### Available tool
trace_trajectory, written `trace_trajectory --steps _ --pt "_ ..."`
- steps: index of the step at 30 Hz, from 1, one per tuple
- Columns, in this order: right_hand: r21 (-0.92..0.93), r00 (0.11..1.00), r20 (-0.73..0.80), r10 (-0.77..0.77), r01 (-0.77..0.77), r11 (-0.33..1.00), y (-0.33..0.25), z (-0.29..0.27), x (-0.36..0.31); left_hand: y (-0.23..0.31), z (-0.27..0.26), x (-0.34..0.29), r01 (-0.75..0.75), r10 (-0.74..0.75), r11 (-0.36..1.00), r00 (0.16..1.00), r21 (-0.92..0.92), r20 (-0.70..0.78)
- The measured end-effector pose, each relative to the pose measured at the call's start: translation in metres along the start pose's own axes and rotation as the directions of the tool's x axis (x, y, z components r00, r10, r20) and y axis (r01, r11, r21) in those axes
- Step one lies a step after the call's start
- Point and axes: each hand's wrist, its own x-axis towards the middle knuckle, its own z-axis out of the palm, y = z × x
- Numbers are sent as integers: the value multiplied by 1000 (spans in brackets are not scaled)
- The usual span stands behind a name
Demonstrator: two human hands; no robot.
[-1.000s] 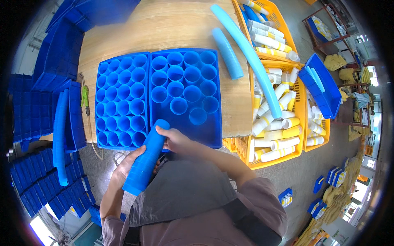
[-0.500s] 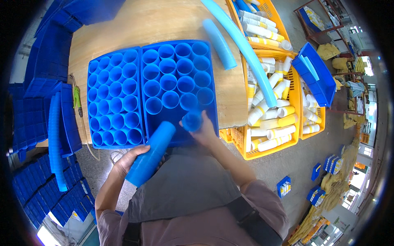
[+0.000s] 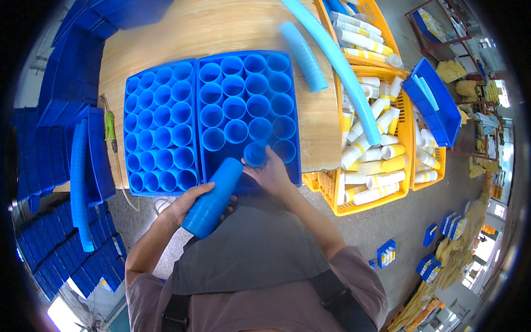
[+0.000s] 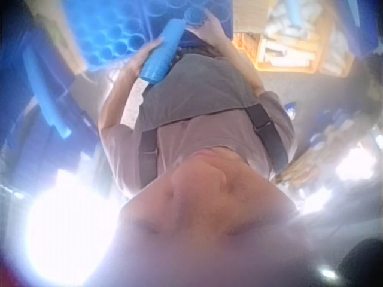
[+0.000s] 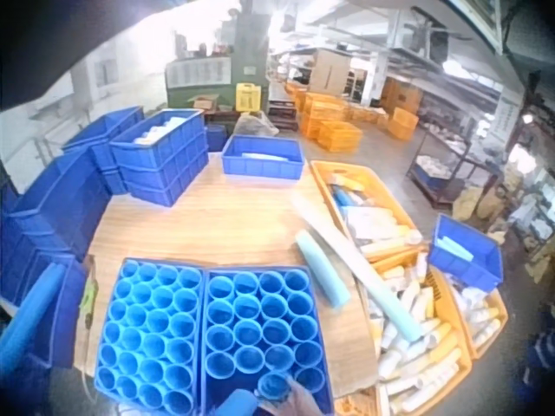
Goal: The person cuts long blue foam tubes into short segments using a green utility knife and places the segments into blue plastic trays with circular cavities. The person repeatedly fills multiple trays and stacks them on a nearby machine.
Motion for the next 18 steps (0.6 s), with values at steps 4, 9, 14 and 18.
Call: trace_trajectory --steps 4,9,14,18 --pt "-283 912 120 392 -347 894 16 12 -11 -7 -1 -13 -22 18 998 997 -50 -81" --pt "-271 896 165 412 -360 893 44 31 -2 -11 -6 -22 -23 16 999 988 -47 -154" --pt "-344 894 103 435 -379 859 46 39 -3 -8 1 -47 2 76 929 977 370 -197" --pt "-307 945 11 326 -307 901 42 40 -8 -6 7 -70 32 109 797 975 604 -195"
